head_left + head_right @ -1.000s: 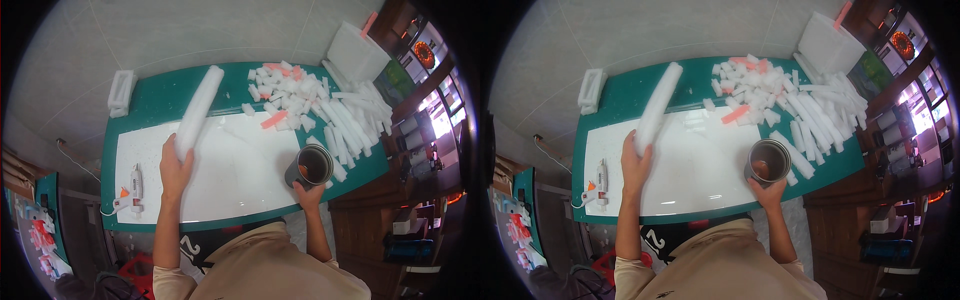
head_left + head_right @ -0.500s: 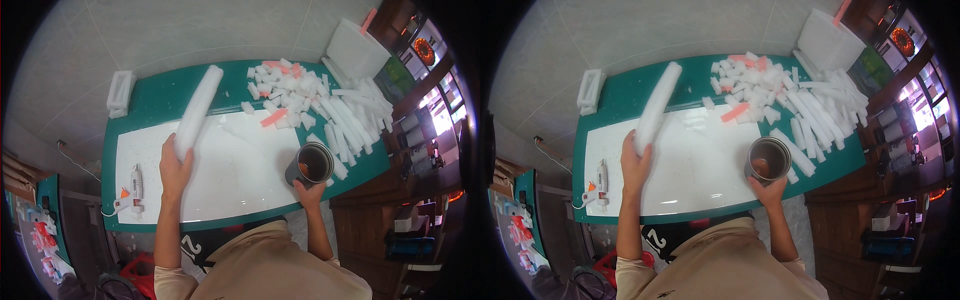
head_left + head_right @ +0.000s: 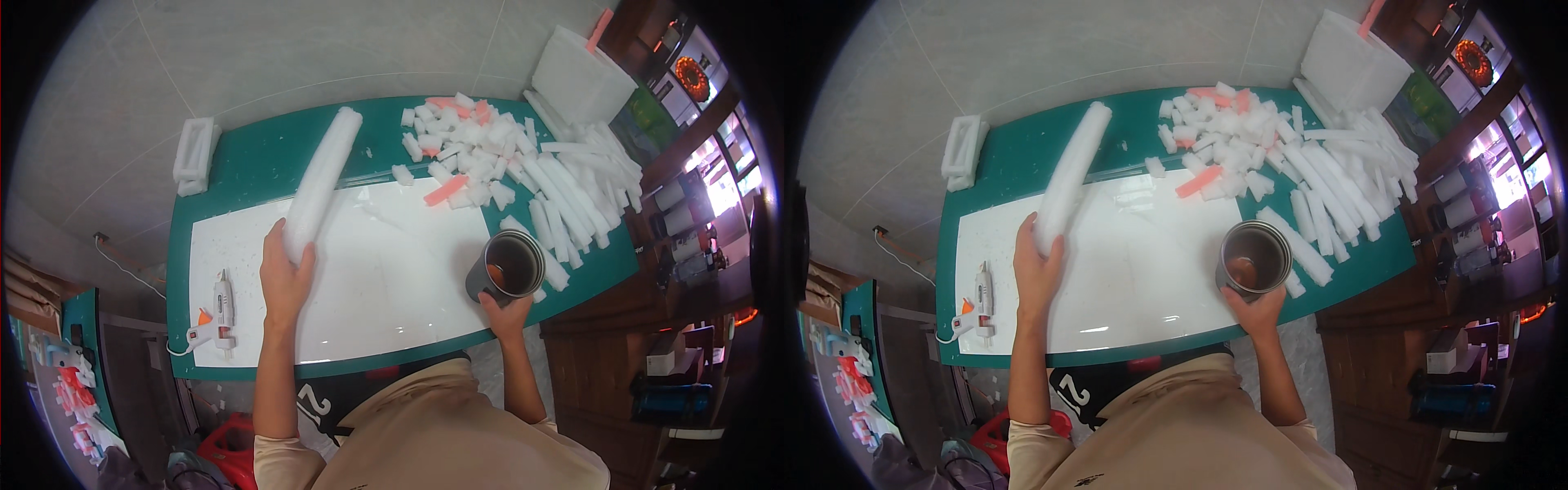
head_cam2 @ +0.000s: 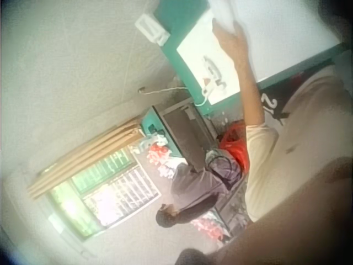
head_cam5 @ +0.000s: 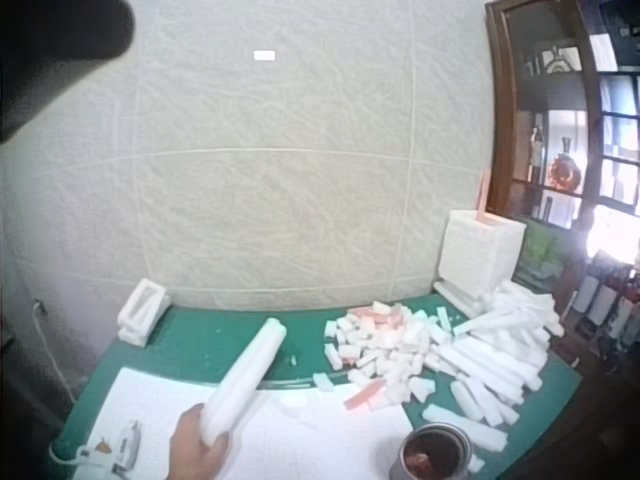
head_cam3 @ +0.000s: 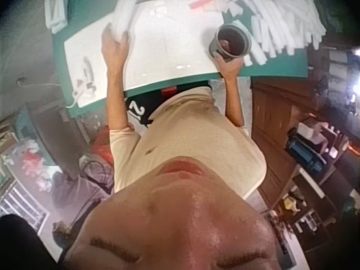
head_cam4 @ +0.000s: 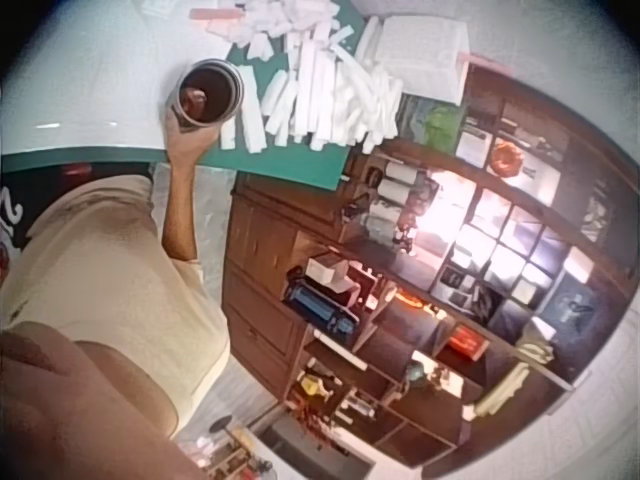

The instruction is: Using a hot glue gun to join long white foam cylinders together to form a structure.

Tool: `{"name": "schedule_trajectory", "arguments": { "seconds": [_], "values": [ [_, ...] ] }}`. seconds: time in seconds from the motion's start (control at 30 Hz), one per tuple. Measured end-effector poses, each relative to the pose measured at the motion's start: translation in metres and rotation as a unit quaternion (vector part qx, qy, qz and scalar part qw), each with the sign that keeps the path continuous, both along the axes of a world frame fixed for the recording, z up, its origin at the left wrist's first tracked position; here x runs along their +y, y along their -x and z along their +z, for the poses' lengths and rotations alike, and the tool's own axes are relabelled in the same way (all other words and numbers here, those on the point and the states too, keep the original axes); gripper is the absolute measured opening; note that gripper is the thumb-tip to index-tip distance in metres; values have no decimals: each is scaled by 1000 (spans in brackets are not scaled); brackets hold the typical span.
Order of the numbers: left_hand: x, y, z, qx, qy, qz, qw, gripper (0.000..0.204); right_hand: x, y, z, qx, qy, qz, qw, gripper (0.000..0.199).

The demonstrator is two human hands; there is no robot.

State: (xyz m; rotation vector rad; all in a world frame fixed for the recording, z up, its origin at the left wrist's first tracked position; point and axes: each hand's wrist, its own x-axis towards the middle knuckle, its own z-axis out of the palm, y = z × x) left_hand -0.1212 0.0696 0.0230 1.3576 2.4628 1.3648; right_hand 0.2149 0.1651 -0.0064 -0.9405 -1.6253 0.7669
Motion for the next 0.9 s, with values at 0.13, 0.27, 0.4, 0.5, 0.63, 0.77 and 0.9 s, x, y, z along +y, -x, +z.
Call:
{"name": "schedule_trajectory", "arguments": {
  "seconds": [0.13,0.27,0.4,0.5,0.63,0.77,0.9],
  "values": [
    [1,0,-1,-4,-1,0,1000,56,-1,-2,1,-13,3,4,1000,52],
    [4,-1,-2,15,-2,-25,1000,55,1,-11,-4,-8,17,-7,1000,54],
    [-1,-4,4,-42,19,-8,999,54,1,-4,1,-92,-32,-4,995,67],
    [1,-6,9,-30,14,6,999,56,-1,-7,8,-54,0,-3,999,72],
    [3,-6,3,-23,1,-4,1000,56,-2,-4,49,-34,-23,7,999,81],
    [-1,-4,7,-41,6,1,999,56,4,-13,59,-7,-21,58,998,76],
    [0,-7,11,-50,15,5,999,55,7,12,116,81,-88,110,987,58]
  ]
}}
